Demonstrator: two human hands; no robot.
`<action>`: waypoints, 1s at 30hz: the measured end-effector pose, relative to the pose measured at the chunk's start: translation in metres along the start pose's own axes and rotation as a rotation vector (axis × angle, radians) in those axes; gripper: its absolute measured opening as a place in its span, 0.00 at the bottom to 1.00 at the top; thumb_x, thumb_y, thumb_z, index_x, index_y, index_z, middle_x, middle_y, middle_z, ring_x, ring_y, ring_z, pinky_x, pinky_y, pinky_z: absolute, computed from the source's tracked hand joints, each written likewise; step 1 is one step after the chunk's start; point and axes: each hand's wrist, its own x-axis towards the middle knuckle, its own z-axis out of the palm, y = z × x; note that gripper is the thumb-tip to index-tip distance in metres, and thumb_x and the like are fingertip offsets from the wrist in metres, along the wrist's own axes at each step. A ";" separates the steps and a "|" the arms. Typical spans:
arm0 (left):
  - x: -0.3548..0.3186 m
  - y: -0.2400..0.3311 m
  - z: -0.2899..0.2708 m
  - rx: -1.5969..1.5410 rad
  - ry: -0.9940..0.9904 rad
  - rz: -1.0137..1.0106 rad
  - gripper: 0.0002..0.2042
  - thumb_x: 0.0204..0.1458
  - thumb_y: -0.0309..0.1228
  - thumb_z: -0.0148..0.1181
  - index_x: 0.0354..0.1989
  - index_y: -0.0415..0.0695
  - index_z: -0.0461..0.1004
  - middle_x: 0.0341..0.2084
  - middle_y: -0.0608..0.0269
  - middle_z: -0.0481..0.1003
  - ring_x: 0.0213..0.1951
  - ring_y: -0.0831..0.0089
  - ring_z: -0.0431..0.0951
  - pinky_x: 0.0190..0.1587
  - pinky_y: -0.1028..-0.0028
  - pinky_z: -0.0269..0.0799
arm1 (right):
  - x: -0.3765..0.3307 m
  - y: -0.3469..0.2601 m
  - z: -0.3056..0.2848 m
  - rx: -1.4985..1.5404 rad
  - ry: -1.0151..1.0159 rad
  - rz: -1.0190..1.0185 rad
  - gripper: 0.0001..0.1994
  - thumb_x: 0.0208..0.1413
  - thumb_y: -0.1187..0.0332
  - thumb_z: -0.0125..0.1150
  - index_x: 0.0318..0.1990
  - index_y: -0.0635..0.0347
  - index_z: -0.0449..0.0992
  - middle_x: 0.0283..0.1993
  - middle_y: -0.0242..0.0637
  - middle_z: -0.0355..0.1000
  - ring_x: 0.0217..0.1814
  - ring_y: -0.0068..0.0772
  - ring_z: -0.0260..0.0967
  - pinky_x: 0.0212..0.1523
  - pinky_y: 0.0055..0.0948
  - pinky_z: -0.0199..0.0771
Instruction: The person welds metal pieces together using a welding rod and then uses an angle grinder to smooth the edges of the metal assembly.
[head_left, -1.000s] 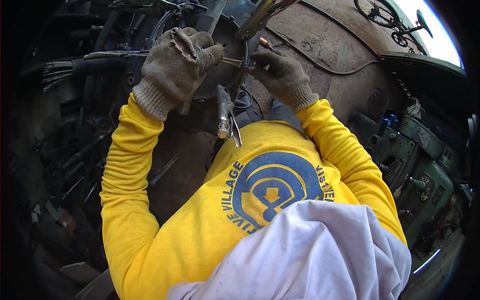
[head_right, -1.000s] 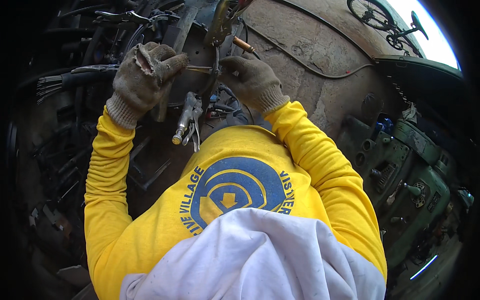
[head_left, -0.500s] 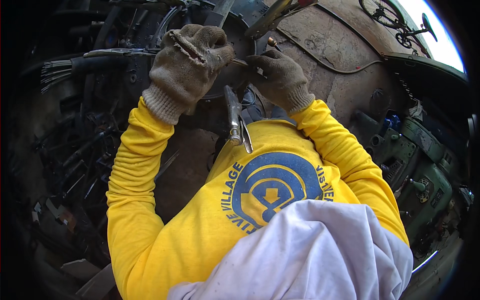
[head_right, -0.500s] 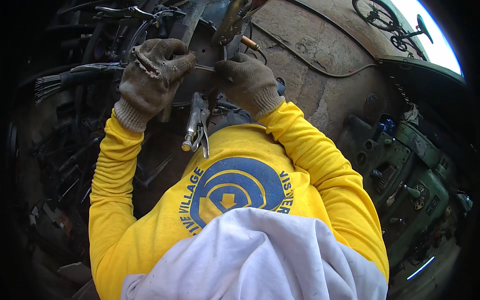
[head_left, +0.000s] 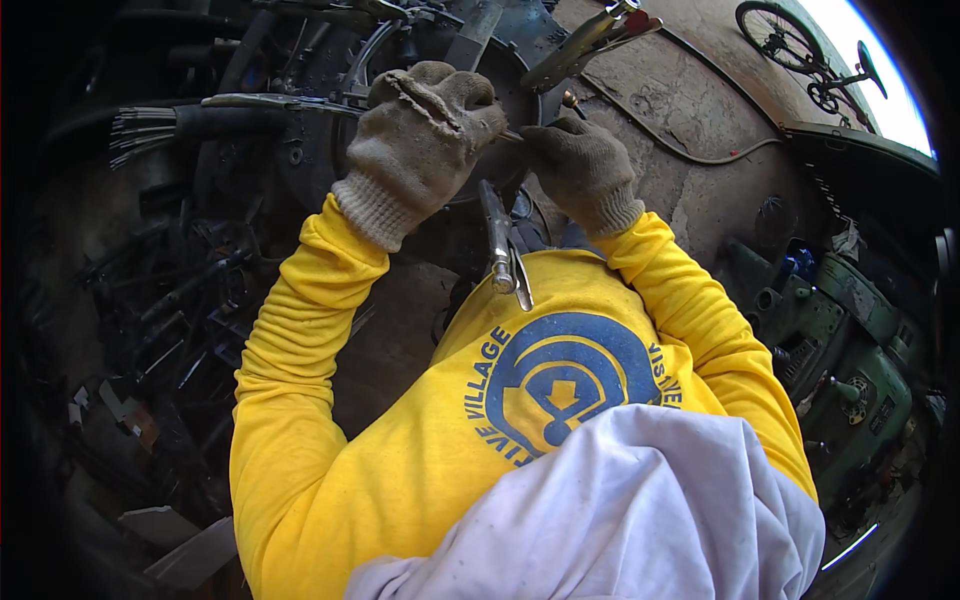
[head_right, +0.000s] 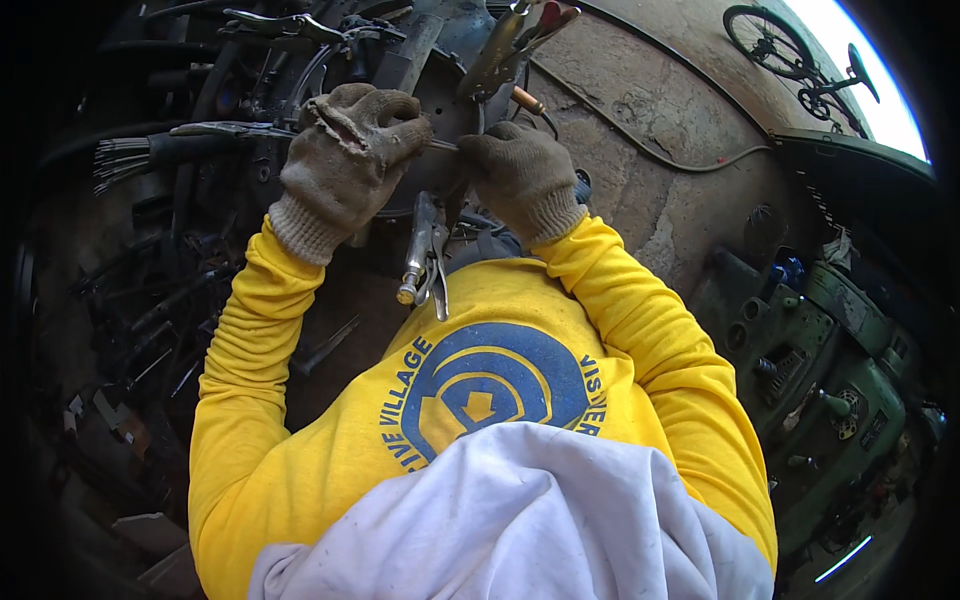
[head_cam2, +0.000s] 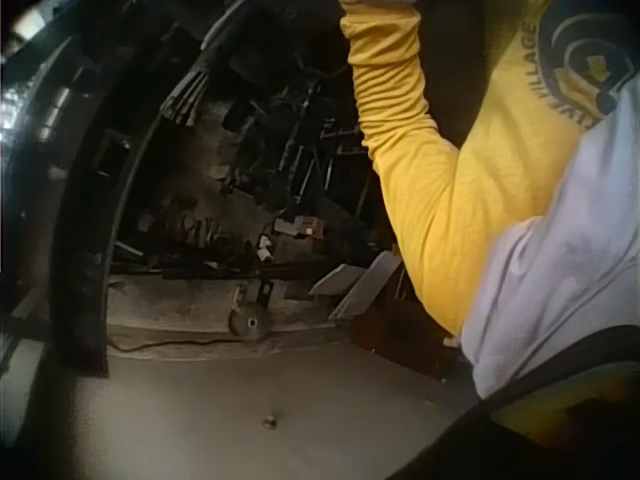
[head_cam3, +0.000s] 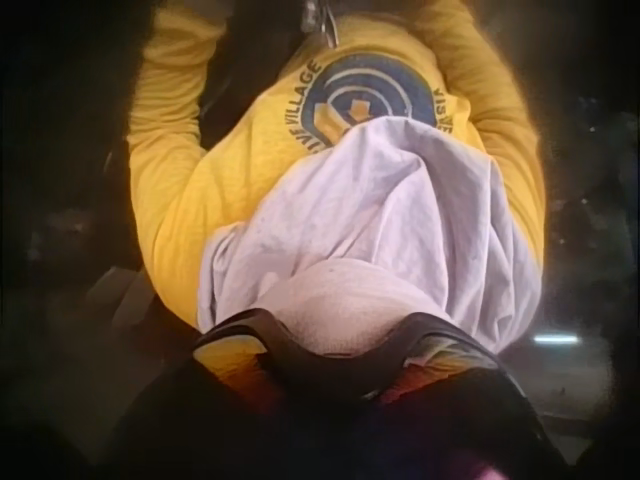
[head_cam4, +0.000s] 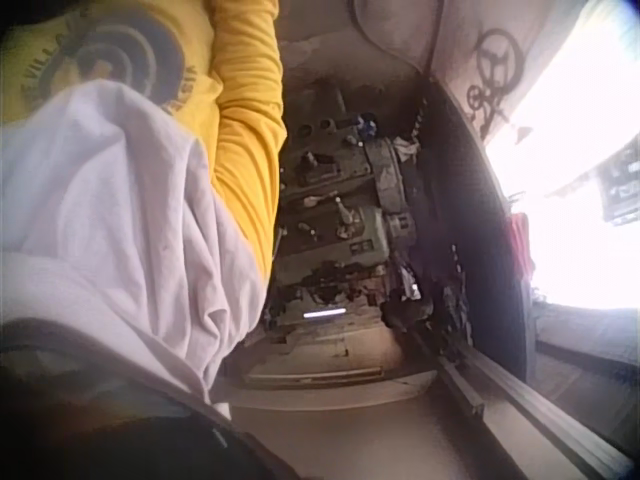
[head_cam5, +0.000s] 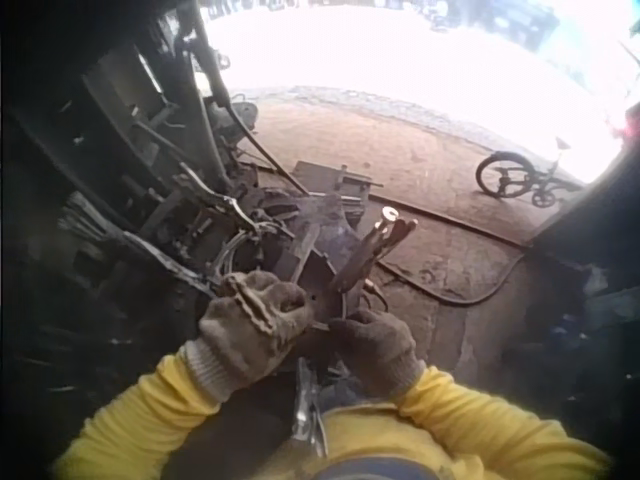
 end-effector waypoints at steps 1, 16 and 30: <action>0.001 0.006 -0.004 0.015 -0.003 -0.004 0.15 0.45 0.32 0.73 0.44 0.54 0.84 0.46 0.68 0.80 0.48 0.62 0.79 0.51 0.61 0.74 | 0.000 0.000 -0.001 0.011 0.006 -0.009 0.10 0.52 0.64 0.68 0.42 0.47 0.86 0.35 0.35 0.78 0.38 0.44 0.79 0.37 0.40 0.80; -0.011 0.003 0.011 0.040 0.116 -0.004 0.15 0.46 0.30 0.69 0.44 0.55 0.84 0.44 0.69 0.83 0.53 0.64 0.81 0.55 0.61 0.73 | -0.002 0.000 0.003 0.050 0.034 -0.003 0.09 0.53 0.67 0.67 0.42 0.50 0.86 0.35 0.37 0.78 0.37 0.45 0.79 0.37 0.40 0.80; -0.005 -0.001 0.015 -0.022 0.076 0.004 0.12 0.43 0.28 0.69 0.39 0.52 0.84 0.42 0.67 0.83 0.53 0.62 0.81 0.55 0.61 0.76 | -0.002 0.001 0.003 0.073 0.007 0.027 0.09 0.53 0.66 0.67 0.42 0.49 0.85 0.35 0.37 0.78 0.36 0.46 0.79 0.35 0.40 0.80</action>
